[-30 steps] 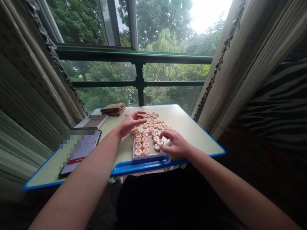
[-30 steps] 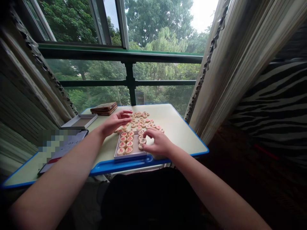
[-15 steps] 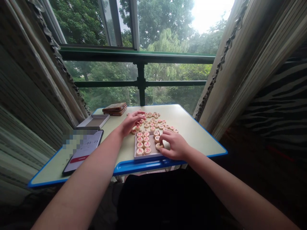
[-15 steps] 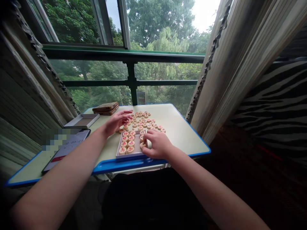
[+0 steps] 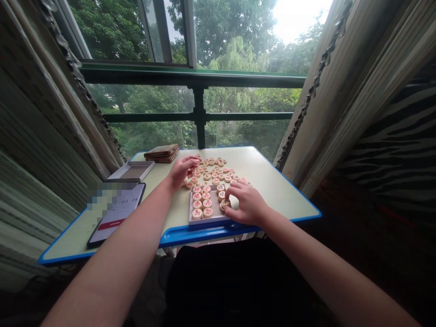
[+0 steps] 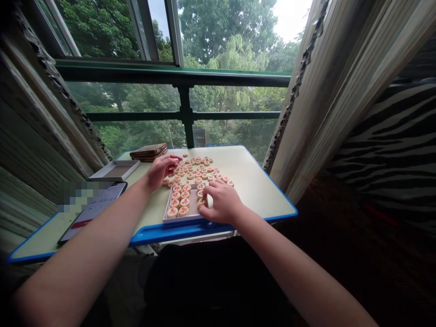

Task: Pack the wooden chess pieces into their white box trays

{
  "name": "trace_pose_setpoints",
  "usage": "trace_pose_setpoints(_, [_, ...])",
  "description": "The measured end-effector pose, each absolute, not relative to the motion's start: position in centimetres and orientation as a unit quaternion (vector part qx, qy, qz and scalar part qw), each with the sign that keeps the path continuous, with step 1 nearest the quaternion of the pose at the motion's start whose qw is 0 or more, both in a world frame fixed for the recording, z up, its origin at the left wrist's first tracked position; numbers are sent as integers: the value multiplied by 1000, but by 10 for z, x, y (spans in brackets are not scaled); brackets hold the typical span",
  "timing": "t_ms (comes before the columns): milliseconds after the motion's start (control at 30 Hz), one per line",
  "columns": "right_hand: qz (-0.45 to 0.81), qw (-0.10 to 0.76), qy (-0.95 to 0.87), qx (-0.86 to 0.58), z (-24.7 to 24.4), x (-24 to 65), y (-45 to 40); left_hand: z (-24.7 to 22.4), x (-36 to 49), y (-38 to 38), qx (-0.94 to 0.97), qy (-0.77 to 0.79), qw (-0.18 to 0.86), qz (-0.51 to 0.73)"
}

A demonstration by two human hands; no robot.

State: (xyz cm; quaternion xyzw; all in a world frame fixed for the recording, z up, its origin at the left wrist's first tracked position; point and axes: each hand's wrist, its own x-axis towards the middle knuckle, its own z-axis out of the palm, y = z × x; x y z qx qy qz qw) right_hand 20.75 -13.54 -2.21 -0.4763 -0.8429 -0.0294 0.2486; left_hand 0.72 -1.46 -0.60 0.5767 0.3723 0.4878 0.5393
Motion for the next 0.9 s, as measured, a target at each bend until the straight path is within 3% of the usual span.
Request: trace_pose_setpoints(900, [-8, 285, -871, -400, -26, 211, -135, -4, 6, -18, 575, 424, 540, 445])
